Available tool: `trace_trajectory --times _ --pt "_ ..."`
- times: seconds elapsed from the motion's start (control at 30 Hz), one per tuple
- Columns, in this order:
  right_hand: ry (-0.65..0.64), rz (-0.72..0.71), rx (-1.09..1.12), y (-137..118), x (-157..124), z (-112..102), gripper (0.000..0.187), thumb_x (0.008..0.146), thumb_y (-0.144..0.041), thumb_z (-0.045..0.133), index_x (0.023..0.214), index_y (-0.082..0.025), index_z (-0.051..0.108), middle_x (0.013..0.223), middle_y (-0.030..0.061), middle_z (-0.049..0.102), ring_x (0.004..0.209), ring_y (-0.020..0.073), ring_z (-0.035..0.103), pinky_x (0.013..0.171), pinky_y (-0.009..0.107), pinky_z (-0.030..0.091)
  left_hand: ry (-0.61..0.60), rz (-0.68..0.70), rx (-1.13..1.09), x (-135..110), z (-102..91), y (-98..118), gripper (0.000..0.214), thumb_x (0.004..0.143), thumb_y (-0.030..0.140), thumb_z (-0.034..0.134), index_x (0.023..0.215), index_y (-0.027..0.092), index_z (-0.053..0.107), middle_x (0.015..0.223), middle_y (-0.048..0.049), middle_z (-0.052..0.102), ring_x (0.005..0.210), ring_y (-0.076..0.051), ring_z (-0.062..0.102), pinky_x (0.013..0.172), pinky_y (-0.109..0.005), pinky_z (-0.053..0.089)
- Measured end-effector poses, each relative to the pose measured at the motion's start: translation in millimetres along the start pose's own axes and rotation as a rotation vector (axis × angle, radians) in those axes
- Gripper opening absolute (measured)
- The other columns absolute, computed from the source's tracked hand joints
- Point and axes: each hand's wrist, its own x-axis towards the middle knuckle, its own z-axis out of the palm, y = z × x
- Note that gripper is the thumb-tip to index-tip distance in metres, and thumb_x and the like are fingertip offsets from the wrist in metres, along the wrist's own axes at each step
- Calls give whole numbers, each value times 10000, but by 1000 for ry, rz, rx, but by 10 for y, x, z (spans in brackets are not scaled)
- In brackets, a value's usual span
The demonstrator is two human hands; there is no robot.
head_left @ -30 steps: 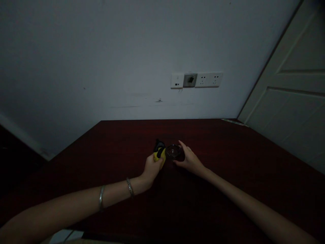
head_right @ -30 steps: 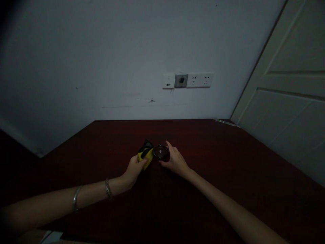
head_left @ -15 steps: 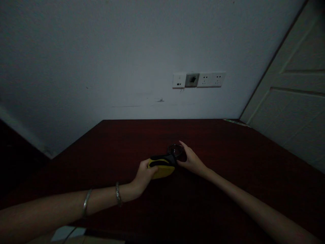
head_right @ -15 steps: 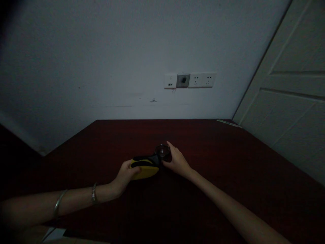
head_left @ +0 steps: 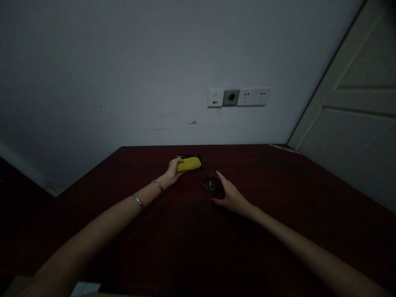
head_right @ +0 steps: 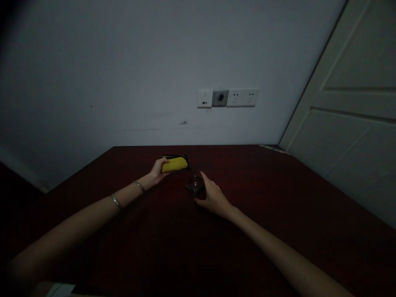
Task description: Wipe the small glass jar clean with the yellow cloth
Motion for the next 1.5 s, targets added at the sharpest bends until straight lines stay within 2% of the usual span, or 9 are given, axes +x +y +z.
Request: trace_trajectory --times 0.1,0.2,0.33,0.43,0.5,0.63,0.93,1.2,1.5 --pt "-1 6 61 12 -8 -21 1021 686 -340 719 1485 -180 105 1429 185 403 1298 297 417 1063 494 345 -82 -37 157 72 69 -192 236 629 153 593 857 107 551 911 -153 627 844 -275 631 723 -460 546" --pt "-11 30 133 40 -29 -45 1013 685 -345 726 1481 -181 121 1394 181 443 1281 280 439 1067 482 345 -75 62 290 122 98 -270 460 601 111 645 1041 118 513 1145 -172 545 1093 -312 541 923 -510 462" --pt "-15 50 202 89 -52 -64 993 692 -356 728 1476 -184 143 1357 174 476 1258 265 467 1064 476 350 -106 481 647 114 75 -159 629 605 75 644 1203 145 462 1327 -129 401 1313 -281 307 1126 -443 241" --pt "-10 50 267 128 -41 -105 973 697 -374 724 1471 -193 161 1385 171 449 1264 256 462 1050 457 373 -340 831 1063 -26 50 -32 464 712 139 583 1171 140 514 1226 -124 458 1221 -270 385 1080 -441 306" --pt "-10 73 269 150 -19 -167 934 685 -399 733 1449 -197 234 1392 170 435 1266 268 453 1026 460 397 -586 897 1179 -167 33 32 430 752 191 582 1178 167 530 1187 -112 481 1158 -250 433 1034 -412 363" --pt "-39 62 195 186 42 -323 770 642 -446 766 1314 -212 470 1339 137 446 1241 281 453 1022 464 394 -757 844 1222 -400 -20 66 561 754 347 656 1269 201 488 1194 -115 500 1122 -260 454 998 -429 382" --pt "-62 15 100 266 143 -334 682 616 -473 789 1224 -253 572 1045 56 488 1059 244 496 978 454 412 -631 470 1078 -425 -63 -260 663 575 483 793 1133 163 631 976 -101 595 874 -244 546 809 -379 449" --pt "-82 3 61 251 160 -300 707 605 -462 794 1237 -253 554 1067 71 510 1048 268 491 938 478 422 -585 438 993 -368 -8 -412 662 449 472 844 1016 170 682 904 -73 607 831 -231 543 767 -341 450" --pt "-96 2 10 264 220 -226 732 561 -478 813 1196 -200 577 1055 87 519 1030 272 486 921 456 431 -615 424 987 -373 21 -444 632 485 440 834 1036 169 684 919 -76 597 850 -233 535 780 -340 438"
